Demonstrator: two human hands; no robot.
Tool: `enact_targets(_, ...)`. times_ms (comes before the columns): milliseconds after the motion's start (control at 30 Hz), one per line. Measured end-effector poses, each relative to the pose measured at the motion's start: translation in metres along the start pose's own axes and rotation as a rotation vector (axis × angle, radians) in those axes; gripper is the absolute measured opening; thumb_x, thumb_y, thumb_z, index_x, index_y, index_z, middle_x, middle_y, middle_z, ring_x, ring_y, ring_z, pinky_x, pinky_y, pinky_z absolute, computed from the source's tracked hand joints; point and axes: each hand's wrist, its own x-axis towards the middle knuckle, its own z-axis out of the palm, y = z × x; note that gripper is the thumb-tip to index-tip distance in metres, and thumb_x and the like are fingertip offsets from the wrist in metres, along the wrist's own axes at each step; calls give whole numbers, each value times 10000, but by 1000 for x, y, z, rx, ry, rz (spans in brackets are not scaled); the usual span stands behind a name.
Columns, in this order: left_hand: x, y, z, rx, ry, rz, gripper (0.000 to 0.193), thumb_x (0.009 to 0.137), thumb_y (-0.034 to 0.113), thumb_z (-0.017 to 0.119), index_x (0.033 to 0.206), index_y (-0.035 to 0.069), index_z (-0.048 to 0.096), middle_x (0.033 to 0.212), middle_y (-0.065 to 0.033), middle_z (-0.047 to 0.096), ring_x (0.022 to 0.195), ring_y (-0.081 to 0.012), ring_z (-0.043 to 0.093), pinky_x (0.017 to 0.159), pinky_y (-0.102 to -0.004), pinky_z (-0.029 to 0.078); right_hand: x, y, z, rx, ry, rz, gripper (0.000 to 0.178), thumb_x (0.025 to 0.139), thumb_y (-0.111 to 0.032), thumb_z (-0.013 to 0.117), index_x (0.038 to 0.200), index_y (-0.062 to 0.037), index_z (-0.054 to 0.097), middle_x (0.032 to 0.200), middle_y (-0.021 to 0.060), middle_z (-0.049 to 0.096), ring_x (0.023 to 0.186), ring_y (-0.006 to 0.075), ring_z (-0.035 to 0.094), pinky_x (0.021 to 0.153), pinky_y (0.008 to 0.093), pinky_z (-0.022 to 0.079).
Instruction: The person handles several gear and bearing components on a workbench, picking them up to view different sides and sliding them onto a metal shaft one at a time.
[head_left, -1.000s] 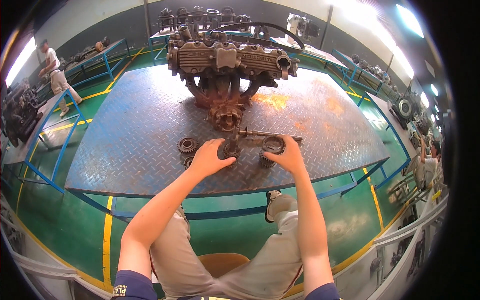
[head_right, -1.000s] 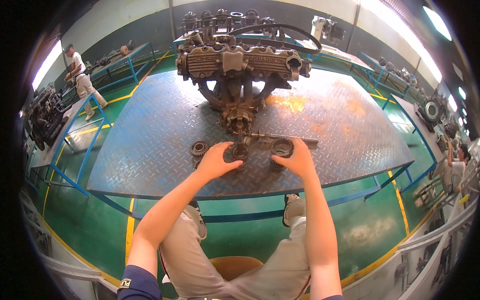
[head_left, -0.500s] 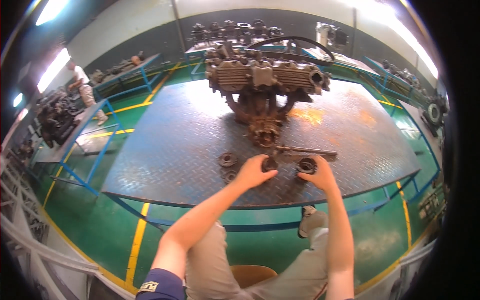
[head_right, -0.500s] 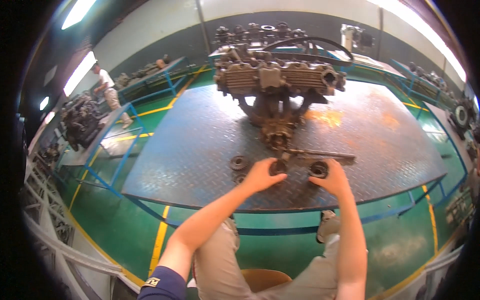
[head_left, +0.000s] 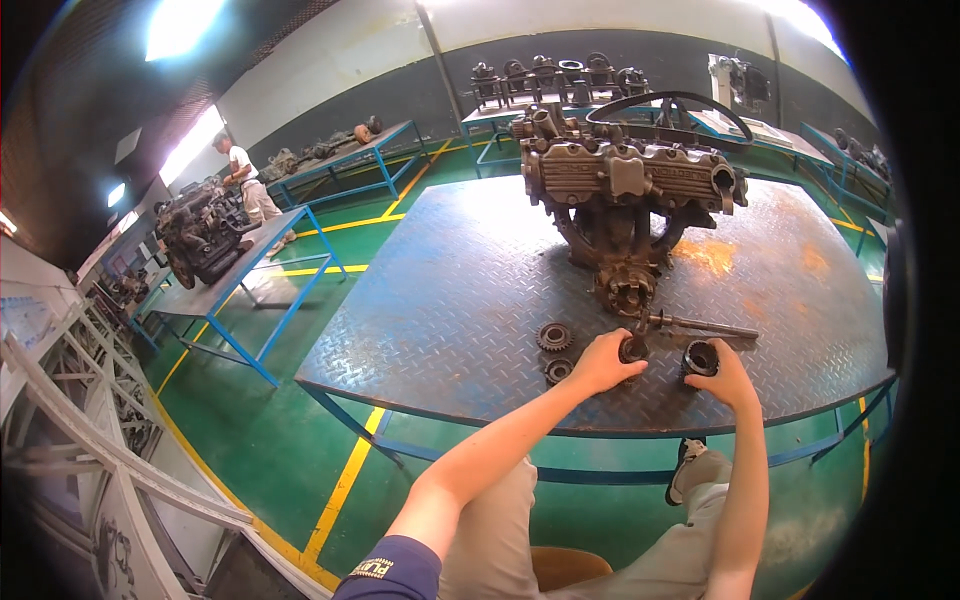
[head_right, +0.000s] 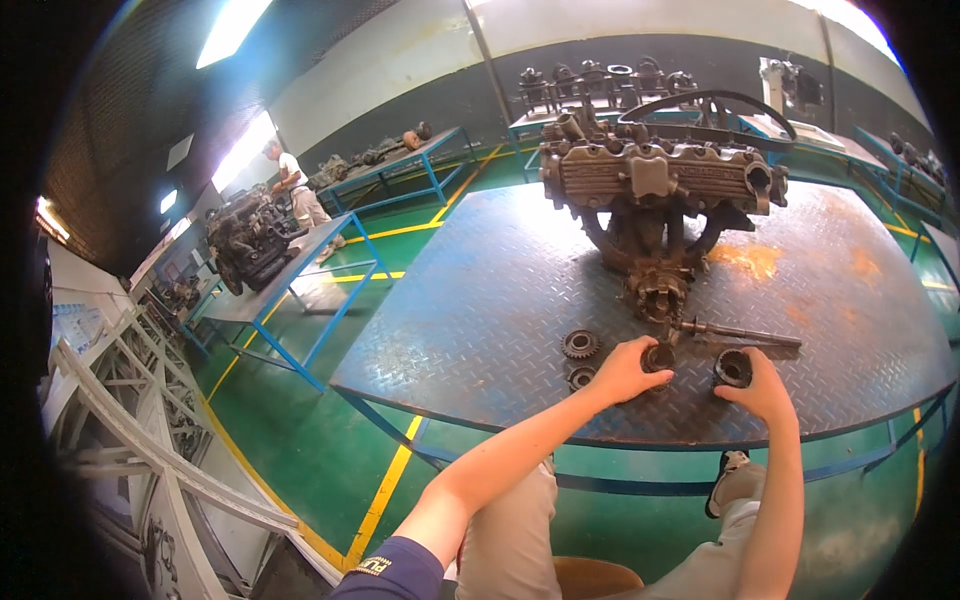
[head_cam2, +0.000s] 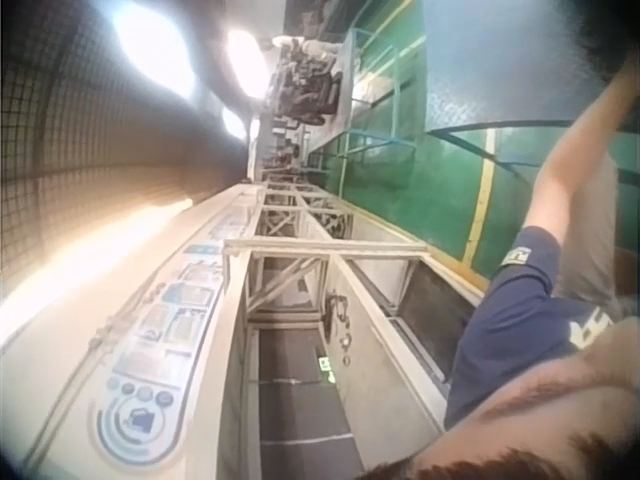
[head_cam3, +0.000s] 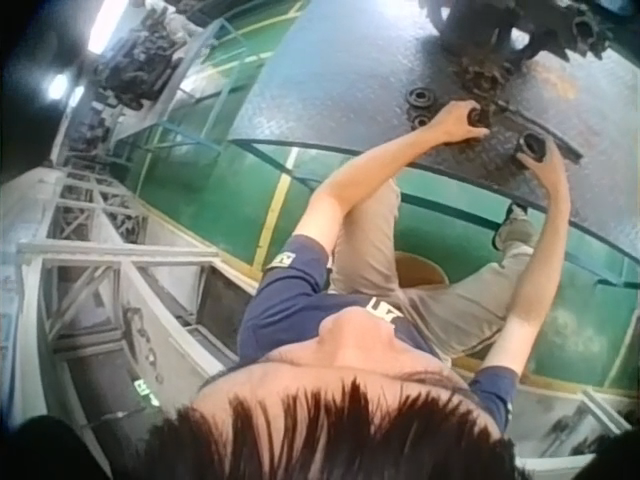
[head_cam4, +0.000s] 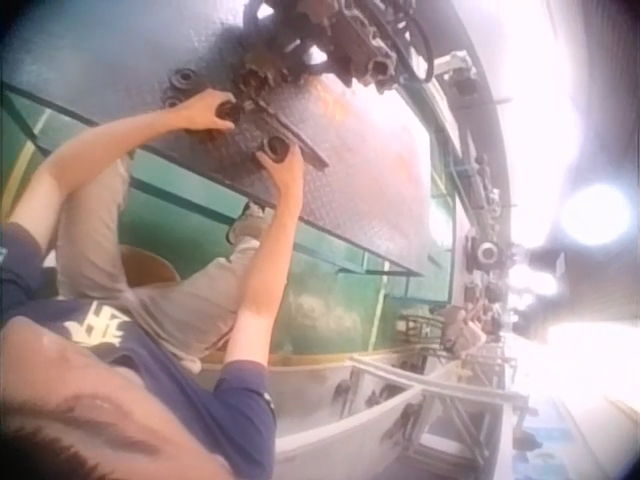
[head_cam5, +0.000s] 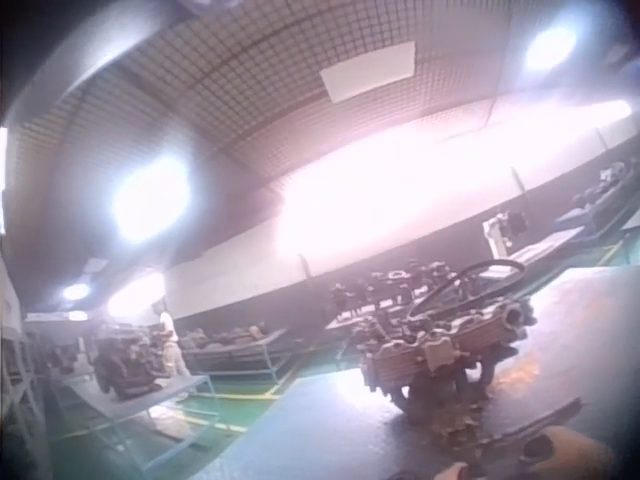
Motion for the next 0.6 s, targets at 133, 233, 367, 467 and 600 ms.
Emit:
enact_targets(133,-1,12,11,-11,7,91,592,735,394,774,1137,-18,631,1114,-229,661,1056,-371,632,928,-408,491,-13,31,-8,-182,83,-69,925,654,-330,848,1377,55,418,1347,257,498,1284,359,466,1094,408,351)
enact_targets(233,6,0,-20,-64,-5,61,493,764,310,762,1109,-23,644,1076,-216,681,1013,-340,661,899,-398,517,14,2,18,-192,69,-145,980,690,-386,825,1429,53,354,1415,278,426,1347,387,379,1127,438,297)
enact_targets(367,2,-3,8,-20,124,177,539,759,351,783,1110,-29,631,1068,-204,686,1008,-322,664,889,-395,504,-14,-12,3,-229,166,-193,883,766,-404,772,1414,32,361,1439,267,380,1337,445,327,1113,507,279)
enact_targets(467,-2,-5,-23,-32,104,23,547,739,299,805,1130,-33,615,1041,-196,692,980,-308,669,879,-360,507,5,-35,26,-171,208,-289,798,781,-341,756,1400,1,384,1433,231,386,1333,420,323,1120,490,278)
enact_targets(600,2,2,-11,-70,215,120,538,729,263,814,1142,-16,610,1036,-180,687,950,-291,662,850,-357,506,5,-37,31,-235,259,-301,803,759,-339,769,1397,-24,397,1431,207,385,1338,410,322,1117,487,287)
